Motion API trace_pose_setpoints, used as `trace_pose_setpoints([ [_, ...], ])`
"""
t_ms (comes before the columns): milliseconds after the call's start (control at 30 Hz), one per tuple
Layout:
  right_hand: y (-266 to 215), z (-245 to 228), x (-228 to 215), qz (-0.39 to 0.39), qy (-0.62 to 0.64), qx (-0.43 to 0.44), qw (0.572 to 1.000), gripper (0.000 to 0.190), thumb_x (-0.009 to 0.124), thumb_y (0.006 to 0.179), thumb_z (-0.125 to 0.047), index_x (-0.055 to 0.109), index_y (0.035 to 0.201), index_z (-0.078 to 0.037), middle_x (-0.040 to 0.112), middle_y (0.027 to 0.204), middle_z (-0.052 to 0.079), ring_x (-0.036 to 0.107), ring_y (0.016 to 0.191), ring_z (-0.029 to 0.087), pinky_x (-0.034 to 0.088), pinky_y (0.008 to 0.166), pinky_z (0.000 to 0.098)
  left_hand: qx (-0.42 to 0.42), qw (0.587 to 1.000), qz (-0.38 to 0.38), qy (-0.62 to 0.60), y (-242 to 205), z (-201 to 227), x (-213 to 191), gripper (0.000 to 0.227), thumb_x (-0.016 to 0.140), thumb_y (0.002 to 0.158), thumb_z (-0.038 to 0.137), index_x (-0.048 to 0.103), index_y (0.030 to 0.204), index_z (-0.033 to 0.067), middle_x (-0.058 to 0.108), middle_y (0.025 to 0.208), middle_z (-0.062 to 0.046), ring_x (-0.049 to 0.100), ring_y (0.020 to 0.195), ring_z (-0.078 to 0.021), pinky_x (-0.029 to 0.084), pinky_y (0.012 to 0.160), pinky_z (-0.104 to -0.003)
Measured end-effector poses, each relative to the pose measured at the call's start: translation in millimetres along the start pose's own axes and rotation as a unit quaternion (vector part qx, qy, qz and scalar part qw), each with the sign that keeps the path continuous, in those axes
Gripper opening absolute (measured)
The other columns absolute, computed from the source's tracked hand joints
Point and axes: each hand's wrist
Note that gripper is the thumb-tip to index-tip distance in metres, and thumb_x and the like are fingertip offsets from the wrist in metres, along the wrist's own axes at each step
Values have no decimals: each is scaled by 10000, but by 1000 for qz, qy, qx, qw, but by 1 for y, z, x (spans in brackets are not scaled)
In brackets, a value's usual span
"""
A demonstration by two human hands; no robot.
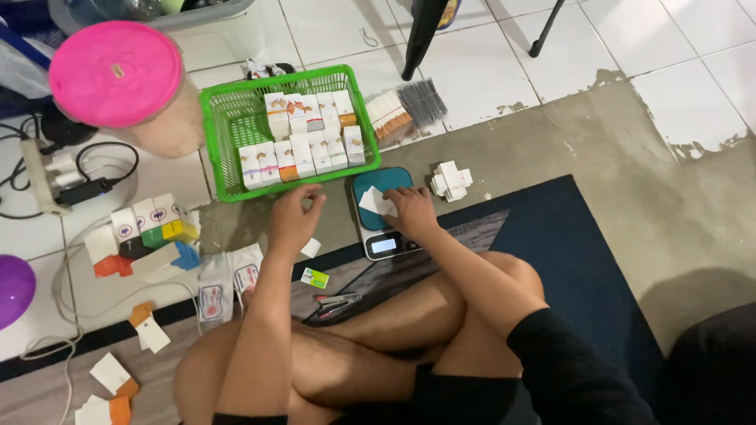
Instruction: The person places small white boxes and cards onto a digital scale one by one.
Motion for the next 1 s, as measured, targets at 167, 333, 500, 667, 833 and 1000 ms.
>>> trace_pose_setpoints([
  [167, 1, 4, 1, 32, 7, -17, 999, 422, 872, 767, -343, 673, 1126, -247, 719, 975, 46, 725, 995, 286, 455, 1012, 539, 10, 1000, 10, 6, 3, -2, 4, 298, 681, 979, 373, 744, 1206, 191, 765, 1100, -80, 744, 837, -300, 580, 782, -434],
  [333, 0, 7, 0, 21, 22, -6, 1000, 356, 876, 774, -323, 726, 1085, -236, 751, 968, 54, 732, 1010, 291, 420, 1072, 561, 12, 1000, 19, 4, 1, -4, 7, 290, 698, 961, 379, 751, 1188, 208, 767, 1083, -68, 746, 828, -307, 584, 772, -442],
  [500, -5, -1, -16, 11, 50, -4, 999, 210, 854, 843, -272, 753, 1017, -211, 762, 929, 51, 739, 999, 267, 412, 1090, 560, 27, 1000, 15, 4, -3, -8, 10, 263, 701, 957, 346, 756, 1175, 209, 770, 1054, -81, 744, 820, -328, 584, 764, -447],
  [667, -8, 1, -9, 11, 35, -12, 999, 201, 841, 859, -254, 754, 1035, -208, 759, 989, 57, 728, 1048, 266, 408, 1102, 582, 17, 1000, 13, 12, 1, -18, 15, 261, 709, 936, 382, 759, 1158, 255, 774, 1047, -43, 745, 837, -316, 588, 770, -434],
  [833, -8, 1, -11, 5, 21, -23, 1000, 283, 858, 833, -240, 727, 1084, -219, 738, 1081, 54, 705, 1113, 277, 391, 1121, 608, 25, 1000, 15, -3, -2, -13, 9, 259, 709, 956, 348, 762, 1168, 209, 772, 1042, -82, 741, 803, -319, 582, 736, -429],
  [1000, -9, 5, -11, -2, 42, -7, 999, 219, 854, 851, -219, 752, 1045, -227, 758, 1023, 37, 723, 1094, 270, 372, 1135, 602, 2, 1000, 12, -15, -2, -14, 4, 276, 702, 950, 367, 760, 1177, 219, 771, 1074, -75, 737, 827, -314, 580, 757, -428],
])
Point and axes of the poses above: each hand's wrist, its own y-axis towards the middle knuckle, its own x-axis out of the palm, z = x × y
